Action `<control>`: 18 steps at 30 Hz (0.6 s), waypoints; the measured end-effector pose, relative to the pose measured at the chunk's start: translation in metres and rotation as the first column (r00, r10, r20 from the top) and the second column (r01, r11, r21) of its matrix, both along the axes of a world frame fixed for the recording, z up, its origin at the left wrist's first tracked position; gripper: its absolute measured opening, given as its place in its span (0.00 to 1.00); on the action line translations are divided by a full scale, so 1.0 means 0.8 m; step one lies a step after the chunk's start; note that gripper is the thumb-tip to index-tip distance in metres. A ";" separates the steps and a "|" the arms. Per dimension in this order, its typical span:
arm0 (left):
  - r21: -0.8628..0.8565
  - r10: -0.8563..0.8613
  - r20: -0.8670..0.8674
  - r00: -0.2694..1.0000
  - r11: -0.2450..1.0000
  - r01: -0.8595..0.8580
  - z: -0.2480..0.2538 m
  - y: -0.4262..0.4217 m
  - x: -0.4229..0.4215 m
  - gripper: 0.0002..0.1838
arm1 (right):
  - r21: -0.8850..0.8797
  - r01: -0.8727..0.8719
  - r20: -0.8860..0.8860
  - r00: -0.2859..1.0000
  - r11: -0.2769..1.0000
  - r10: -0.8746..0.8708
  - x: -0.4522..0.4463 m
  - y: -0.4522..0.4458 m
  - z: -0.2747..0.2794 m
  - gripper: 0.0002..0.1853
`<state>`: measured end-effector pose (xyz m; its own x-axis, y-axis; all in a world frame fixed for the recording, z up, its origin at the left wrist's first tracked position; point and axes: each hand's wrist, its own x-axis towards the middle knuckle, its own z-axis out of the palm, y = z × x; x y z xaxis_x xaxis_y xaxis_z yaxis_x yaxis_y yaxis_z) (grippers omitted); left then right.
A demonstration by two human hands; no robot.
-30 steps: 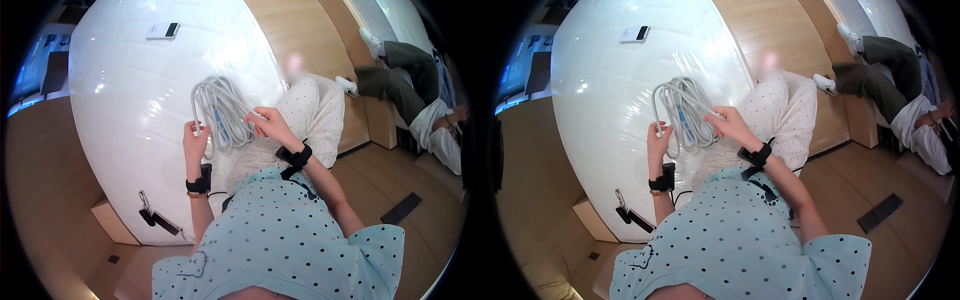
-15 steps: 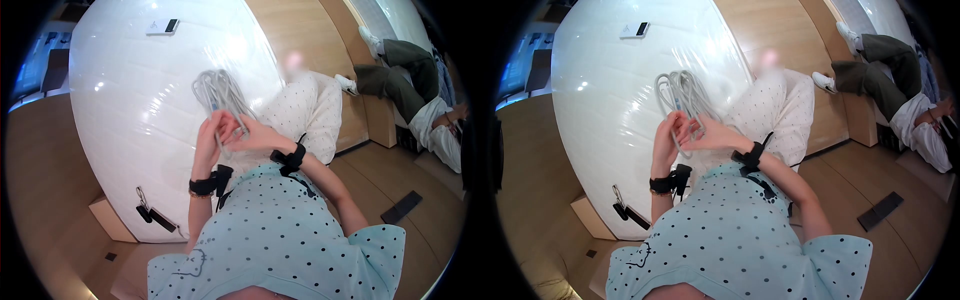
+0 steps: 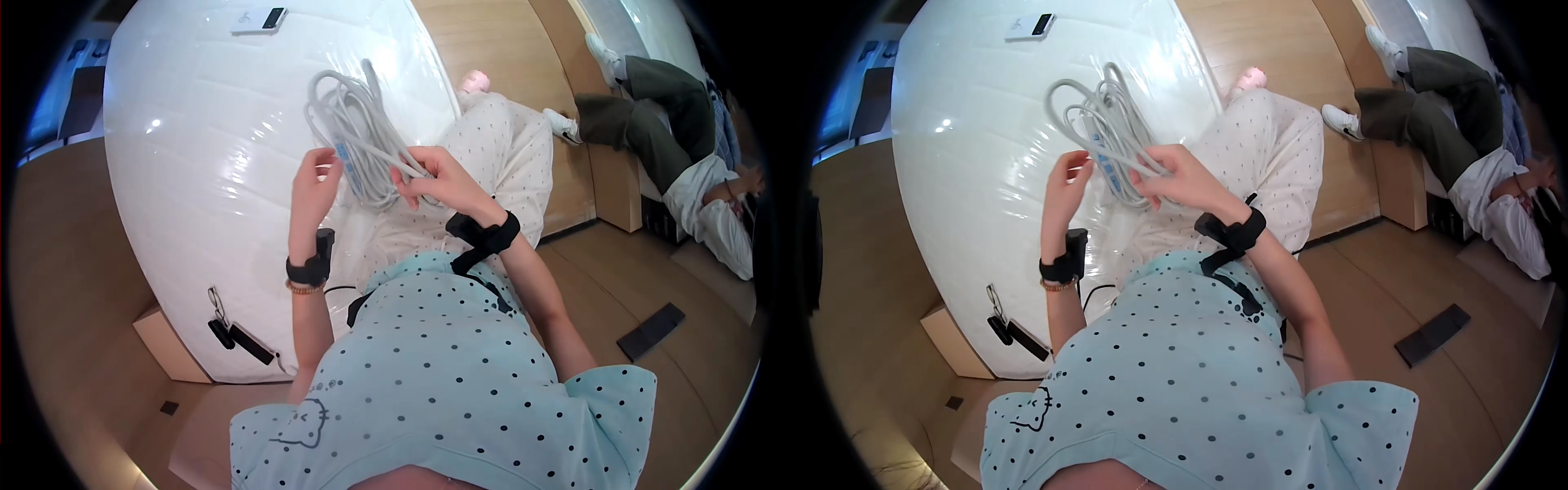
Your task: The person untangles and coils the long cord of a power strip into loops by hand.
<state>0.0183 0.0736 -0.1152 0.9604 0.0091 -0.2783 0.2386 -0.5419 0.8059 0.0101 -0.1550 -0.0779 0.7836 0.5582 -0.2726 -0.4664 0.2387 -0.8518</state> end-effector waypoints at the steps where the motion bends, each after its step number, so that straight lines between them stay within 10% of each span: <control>1: 0.037 -0.037 -0.013 0.999 0.999 0.037 -0.015 -0.005 -0.002 0.16 | 0.026 -0.024 0.005 1.000 0.999 0.024 0.001 0.000 0.006 0.07; 10: -0.542 0.052 -0.153 0.987 0.830 -0.128 -0.053 -0.060 0.010 0.14 | 0.076 0.015 0.156 0.987 0.997 -0.027 0.003 0.011 0.024 0.05; 14: -0.468 0.006 -0.190 0.982 0.879 -0.096 -0.002 -0.053 0.020 0.15 | -0.013 0.316 0.106 0.944 0.949 -0.313 0.009 -0.002 -0.004 0.05; 18: -0.569 0.122 0.022 0.992 0.818 -0.089 0.046 -0.059 0.012 0.15 | -0.222 0.183 -0.078 0.976 0.958 -0.205 0.008 -0.018 -0.016 0.07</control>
